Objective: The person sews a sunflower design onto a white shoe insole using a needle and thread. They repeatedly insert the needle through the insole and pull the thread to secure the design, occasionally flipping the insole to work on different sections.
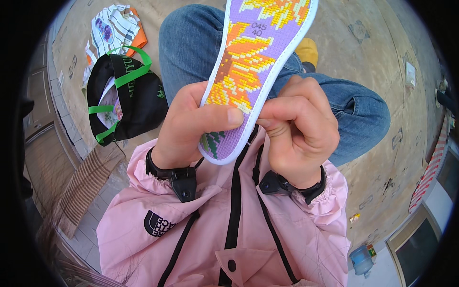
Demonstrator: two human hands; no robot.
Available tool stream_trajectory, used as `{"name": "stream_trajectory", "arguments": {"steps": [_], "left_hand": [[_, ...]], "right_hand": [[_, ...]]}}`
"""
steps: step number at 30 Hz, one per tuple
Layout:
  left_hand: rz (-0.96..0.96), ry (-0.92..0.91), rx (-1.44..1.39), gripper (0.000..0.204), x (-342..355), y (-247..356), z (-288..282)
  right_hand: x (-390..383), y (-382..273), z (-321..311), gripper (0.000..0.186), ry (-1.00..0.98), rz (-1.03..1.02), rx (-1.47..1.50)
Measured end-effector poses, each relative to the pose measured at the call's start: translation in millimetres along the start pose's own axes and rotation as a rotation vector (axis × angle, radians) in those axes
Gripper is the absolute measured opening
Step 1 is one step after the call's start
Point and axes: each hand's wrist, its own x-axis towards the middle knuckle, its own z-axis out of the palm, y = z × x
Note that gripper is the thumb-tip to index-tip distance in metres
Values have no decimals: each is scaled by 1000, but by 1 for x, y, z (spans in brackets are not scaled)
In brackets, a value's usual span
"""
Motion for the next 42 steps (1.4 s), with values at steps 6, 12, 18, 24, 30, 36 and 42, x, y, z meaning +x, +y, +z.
{"name": "stream_trajectory", "arguments": {"steps": [6, 12, 18, 24, 30, 36, 42], "left_hand": [[-1, -31, -41, 29, -1, 1, 1], [53, -20, 4, 33, -1, 0, 0], [131, -9, 47, 38, -3, -1, 1], [146, -40, 0, 37, -3, -3, -1], [149, -34, -32, 37, -3, -4, -1], [124, -12, 6, 35, -4, -2, 0], [77, -18, -93, 36, -2, -4, 1]], "right_hand": [[2, 1, 0, 10, -45, 67, 143], [-3, 0, 4, 14, -31, 171, 294], [-6, -3, 10, 17, 4, 247, 383], [-6, -4, 12, 14, 9, 255, 416], [-6, -2, 12, 14, 10, 227, 374], [-7, -3, 11, 15, 29, 222, 316], [-6, -3, 15, 15, 40, 252, 394]]}}
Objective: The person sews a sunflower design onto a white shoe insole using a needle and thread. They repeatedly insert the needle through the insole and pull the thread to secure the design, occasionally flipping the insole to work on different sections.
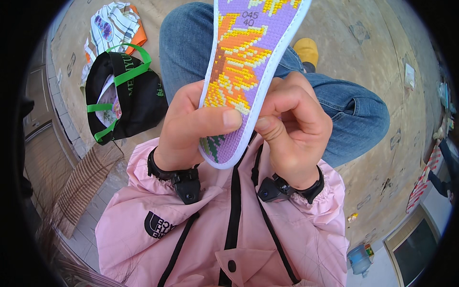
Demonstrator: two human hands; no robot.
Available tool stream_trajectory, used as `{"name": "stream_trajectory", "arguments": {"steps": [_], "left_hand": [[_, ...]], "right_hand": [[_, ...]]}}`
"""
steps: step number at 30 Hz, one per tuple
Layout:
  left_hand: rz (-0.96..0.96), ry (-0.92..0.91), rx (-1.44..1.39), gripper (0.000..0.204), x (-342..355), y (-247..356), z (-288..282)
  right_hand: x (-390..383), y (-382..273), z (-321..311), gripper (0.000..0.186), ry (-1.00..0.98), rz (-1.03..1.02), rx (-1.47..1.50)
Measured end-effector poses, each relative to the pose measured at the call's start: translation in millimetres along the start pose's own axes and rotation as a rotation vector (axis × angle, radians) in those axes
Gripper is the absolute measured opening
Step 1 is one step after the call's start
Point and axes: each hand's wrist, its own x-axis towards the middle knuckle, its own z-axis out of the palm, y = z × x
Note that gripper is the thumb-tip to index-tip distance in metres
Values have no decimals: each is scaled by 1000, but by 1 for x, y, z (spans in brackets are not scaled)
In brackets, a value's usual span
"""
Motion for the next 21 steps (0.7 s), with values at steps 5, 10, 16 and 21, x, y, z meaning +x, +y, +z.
{"name": "stream_trajectory", "arguments": {"steps": [5, 10, 16, 21], "left_hand": [[26, -13, 17, 36, 0, 0, 1], [-4, -23, 43, 36, 0, 2, -1], [9, 17, 56, 35, -1, 2, 1], [46, 51, 55, 35, -3, 5, 2]], "right_hand": [[0, 0, 0, 14, -12, 21, 35], [-1, 4, 1, 15, -6, -2, 51], [-2, 3, 4, 18, 7, 29, 97], [2, -4, 4, 19, 4, 138, 169]]}}
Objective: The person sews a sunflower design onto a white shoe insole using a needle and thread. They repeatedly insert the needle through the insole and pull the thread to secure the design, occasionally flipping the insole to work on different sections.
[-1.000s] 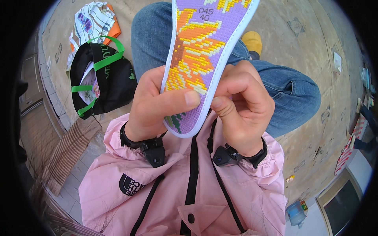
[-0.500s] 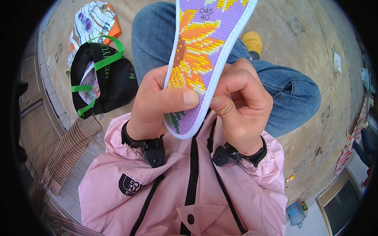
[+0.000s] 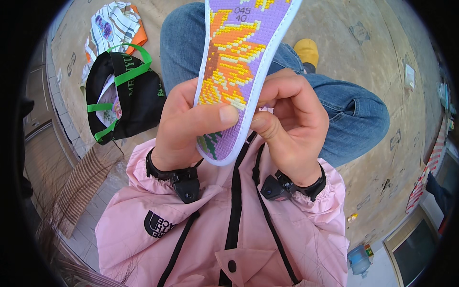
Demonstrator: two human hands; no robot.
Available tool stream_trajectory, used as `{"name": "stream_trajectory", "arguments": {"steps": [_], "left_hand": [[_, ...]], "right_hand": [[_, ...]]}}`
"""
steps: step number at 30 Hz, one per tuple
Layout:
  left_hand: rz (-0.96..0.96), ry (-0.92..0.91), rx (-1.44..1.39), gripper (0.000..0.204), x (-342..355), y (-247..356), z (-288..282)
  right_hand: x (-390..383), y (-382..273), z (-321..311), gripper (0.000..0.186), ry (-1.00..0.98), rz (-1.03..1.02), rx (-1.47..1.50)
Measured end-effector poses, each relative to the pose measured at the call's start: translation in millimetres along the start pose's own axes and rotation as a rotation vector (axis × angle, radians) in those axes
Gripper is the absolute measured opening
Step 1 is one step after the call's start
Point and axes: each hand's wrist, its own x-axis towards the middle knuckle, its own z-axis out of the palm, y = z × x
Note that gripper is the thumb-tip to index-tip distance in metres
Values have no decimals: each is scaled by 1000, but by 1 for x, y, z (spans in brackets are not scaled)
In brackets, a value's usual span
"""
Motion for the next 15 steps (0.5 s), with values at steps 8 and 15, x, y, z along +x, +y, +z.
{"name": "stream_trajectory", "arguments": {"steps": [8, 15], "left_hand": [[-3, -4, 9, 31, 0, 0, -1], [-16, -11, 16, 32, 0, -1, -2]], "right_hand": [[1, 2, -7, 9, -41, -58, -23], [1, -6, 0, 11, 64, 5, 2]]}}
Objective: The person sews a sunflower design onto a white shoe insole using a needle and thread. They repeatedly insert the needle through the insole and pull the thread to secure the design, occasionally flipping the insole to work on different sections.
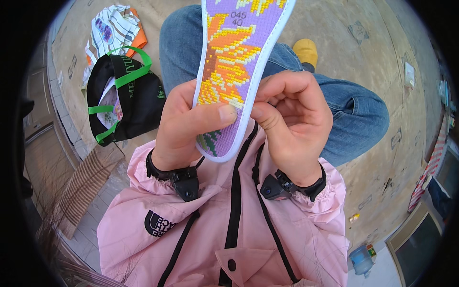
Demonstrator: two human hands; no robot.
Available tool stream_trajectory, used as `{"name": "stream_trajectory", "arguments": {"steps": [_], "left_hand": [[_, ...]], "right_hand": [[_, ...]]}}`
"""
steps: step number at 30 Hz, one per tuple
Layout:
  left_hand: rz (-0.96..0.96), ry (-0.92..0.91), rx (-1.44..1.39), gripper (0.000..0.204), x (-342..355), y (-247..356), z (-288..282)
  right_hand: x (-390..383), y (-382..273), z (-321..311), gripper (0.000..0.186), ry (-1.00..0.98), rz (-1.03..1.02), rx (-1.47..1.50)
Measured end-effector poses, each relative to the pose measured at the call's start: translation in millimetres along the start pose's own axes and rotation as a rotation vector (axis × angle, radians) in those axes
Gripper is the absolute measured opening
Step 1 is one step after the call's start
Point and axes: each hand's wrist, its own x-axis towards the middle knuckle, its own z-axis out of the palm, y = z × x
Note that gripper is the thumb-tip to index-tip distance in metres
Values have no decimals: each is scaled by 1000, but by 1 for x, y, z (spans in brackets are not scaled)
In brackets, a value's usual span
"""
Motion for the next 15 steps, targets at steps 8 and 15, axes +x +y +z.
{"name": "stream_trajectory", "arguments": {"steps": [8, 15], "left_hand": [[318, 191, 410, 29, 4, -7, 8], [574, 356, 772, 18, 25, -23, -1]], "right_hand": [[15, -5, -4, 16, -26, -496, -780], [14, -16, -5, 9, -103, -463, -270]]}}
